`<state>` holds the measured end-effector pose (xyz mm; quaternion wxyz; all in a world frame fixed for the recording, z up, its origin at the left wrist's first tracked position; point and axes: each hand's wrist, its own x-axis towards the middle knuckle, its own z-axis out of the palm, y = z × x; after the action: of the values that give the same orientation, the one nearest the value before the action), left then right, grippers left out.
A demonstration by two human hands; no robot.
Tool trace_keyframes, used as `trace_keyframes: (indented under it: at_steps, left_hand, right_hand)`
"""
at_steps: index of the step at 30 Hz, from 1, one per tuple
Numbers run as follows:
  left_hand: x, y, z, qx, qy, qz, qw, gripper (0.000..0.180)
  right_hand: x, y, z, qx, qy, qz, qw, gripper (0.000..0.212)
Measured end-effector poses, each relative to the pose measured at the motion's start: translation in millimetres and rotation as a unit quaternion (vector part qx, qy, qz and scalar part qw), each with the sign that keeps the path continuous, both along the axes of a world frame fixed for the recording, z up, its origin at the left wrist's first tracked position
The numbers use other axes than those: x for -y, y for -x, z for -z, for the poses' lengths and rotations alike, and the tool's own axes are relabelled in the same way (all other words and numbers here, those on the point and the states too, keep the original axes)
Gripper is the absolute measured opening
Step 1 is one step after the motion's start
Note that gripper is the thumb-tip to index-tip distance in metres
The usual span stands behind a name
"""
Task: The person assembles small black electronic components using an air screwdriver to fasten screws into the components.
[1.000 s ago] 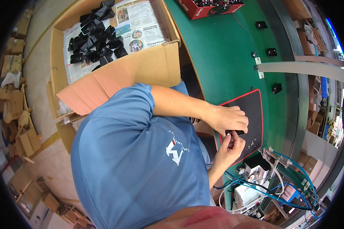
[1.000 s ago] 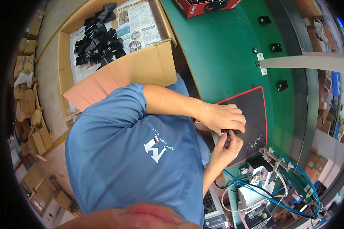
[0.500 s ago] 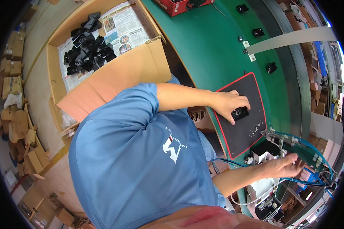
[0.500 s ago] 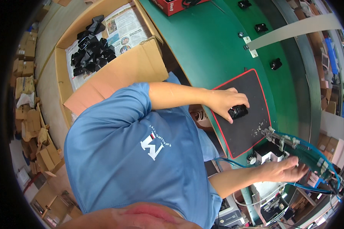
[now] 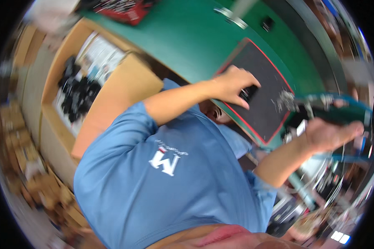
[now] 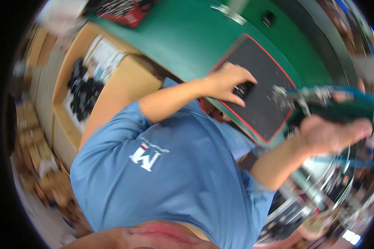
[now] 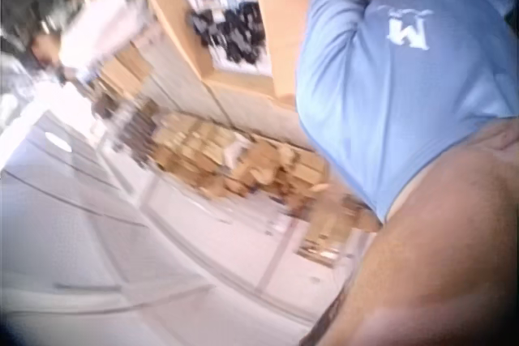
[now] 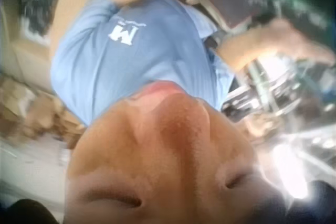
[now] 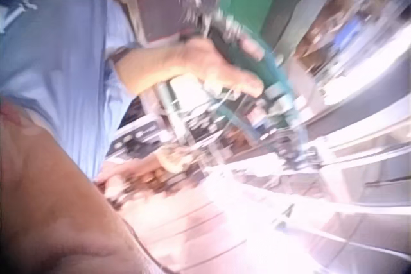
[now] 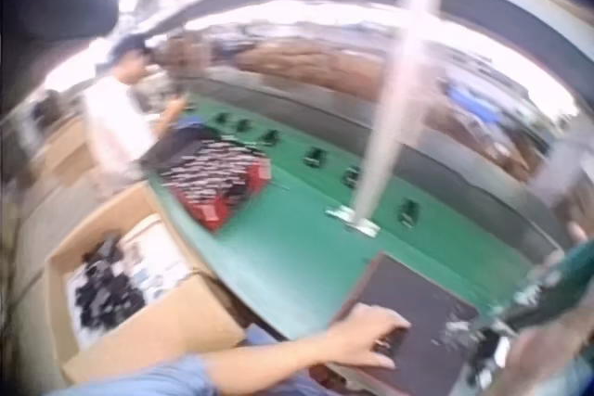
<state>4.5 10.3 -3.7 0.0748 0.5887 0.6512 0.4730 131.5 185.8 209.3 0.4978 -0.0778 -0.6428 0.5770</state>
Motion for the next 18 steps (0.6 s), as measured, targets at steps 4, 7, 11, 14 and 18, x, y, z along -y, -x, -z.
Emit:
trace_keyframes:
  at_steps: [4, 7, 11, 14, 18]
  left_hand:
    - [-2, 6, -1, -0.006, 0.01, 0.015, 1.0, 0.065]
    - [0, 8, 1, -0.007, -0.009, 0.032, 0.999, 0.06]
    - [0, 5, -2, -0.013, 0.034, 0.035, 0.999, 0.051]
    - [1, 2, -3, -0.01, 0.014, 0.033, 0.999, 0.044]
    - [4, 1, -3, -0.014, 0.016, 0.023, 1.0, 0.043]
  right_hand:
    - [23, 5, 5, 0.019, -0.041, 0.016, 0.999, 0.117]
    - [38, 11, 38, -0.049, 0.021, -0.051, 0.997, 0.124]
    - [54, 12, 50, 0.05, 0.016, 0.026, 0.998, 0.123]
    - [61, 15, 56, 0.04, 0.012, 0.055, 0.998, 0.119]
    - [60, 14, 61, 0.029, 0.022, 0.002, 0.999, 0.119]
